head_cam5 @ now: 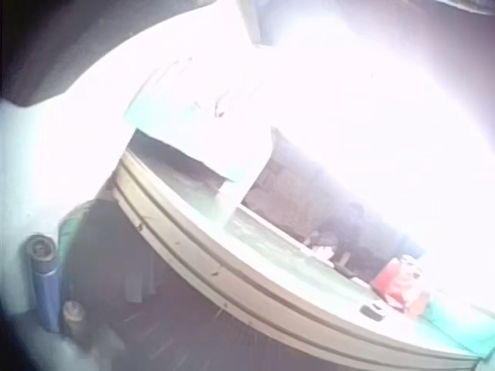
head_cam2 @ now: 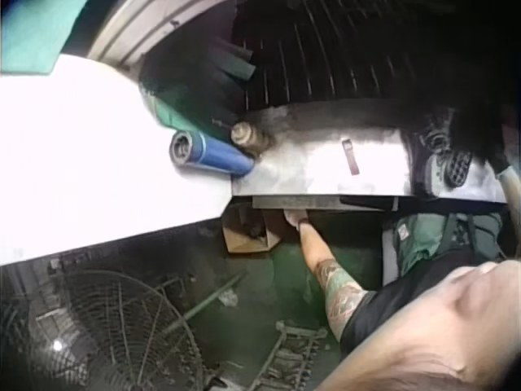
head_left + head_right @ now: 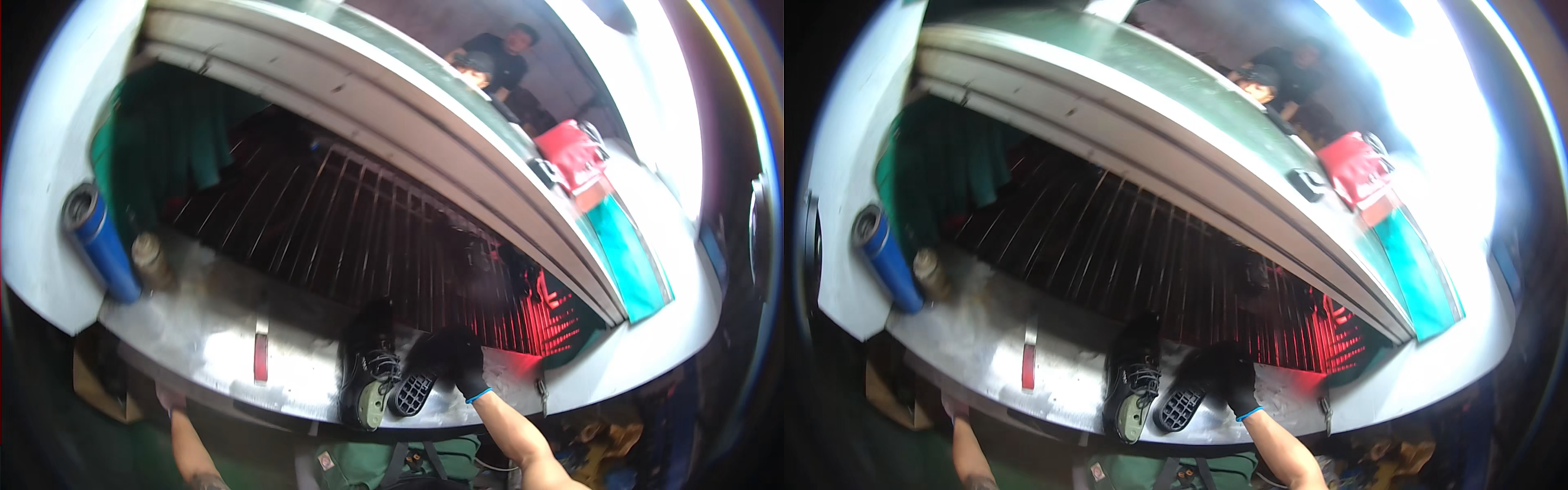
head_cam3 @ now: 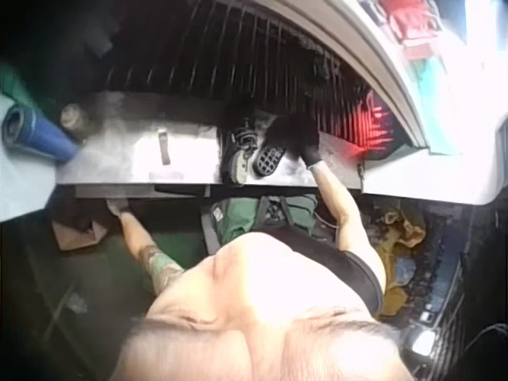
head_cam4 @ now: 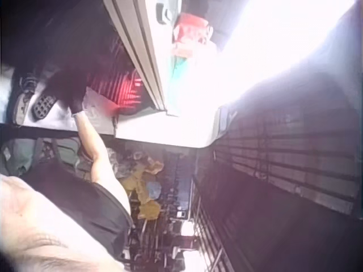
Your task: The person cleans a pair of black shoes using a white cloth and a green sponge. They wipe the exterior and interior of the first shoe, then place it on a metal rack. They repeat the cleaning process on the second shoe, wiping the sole and upper parts before placing it on the rack.
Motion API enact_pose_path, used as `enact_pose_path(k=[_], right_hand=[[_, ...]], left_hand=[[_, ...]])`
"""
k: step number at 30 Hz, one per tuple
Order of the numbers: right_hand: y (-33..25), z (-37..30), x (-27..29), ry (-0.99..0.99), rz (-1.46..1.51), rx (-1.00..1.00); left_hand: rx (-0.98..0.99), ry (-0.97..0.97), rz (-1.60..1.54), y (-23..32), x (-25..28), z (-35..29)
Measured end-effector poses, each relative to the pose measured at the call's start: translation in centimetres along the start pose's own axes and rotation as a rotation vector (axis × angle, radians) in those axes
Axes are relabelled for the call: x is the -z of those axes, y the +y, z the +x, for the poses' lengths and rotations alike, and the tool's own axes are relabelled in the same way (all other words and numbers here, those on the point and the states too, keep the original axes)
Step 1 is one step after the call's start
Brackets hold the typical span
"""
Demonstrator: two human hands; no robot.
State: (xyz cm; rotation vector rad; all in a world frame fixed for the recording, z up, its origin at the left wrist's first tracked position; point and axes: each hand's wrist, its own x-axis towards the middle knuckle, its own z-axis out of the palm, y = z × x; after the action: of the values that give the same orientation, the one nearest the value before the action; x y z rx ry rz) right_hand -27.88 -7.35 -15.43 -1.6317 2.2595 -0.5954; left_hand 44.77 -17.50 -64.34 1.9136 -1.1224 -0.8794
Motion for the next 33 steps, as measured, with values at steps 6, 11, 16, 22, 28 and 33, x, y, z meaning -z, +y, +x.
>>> enact_pose_path(k=[6,11,16,22,28,33], right_hand=[[0.1,-2.3,0.6,-0.007,-0.002,-0.057],[-1.5,-0.3,0.1,-0.04,0.018,0.018],[1.2,-2.4,1.8,-0.047,0.022,-0.01],[0.0,0.7,0.3,-0.092,0.121,0.137],[1.4,1.4,0.4,-0.127,0.219,0.236],[3.1,1.2,-0.1,-0.173,0.304,0.288]], left_hand=[[-0.1,-0.14,0.151,2.8,0.7,1.0],[0.132,0.264,-0.586,4.5,3.2,-1.7],[0.288,0.363,-0.562,26.7,6.4,-17.6],[-0.41,0.055,-0.606,41.4,4.6,-31.4],[-0.861,-0.139,0.249,51.9,-0.4,-35.5],[-0.768,-0.149,0.37,54.1,-2.2,-35.7]])
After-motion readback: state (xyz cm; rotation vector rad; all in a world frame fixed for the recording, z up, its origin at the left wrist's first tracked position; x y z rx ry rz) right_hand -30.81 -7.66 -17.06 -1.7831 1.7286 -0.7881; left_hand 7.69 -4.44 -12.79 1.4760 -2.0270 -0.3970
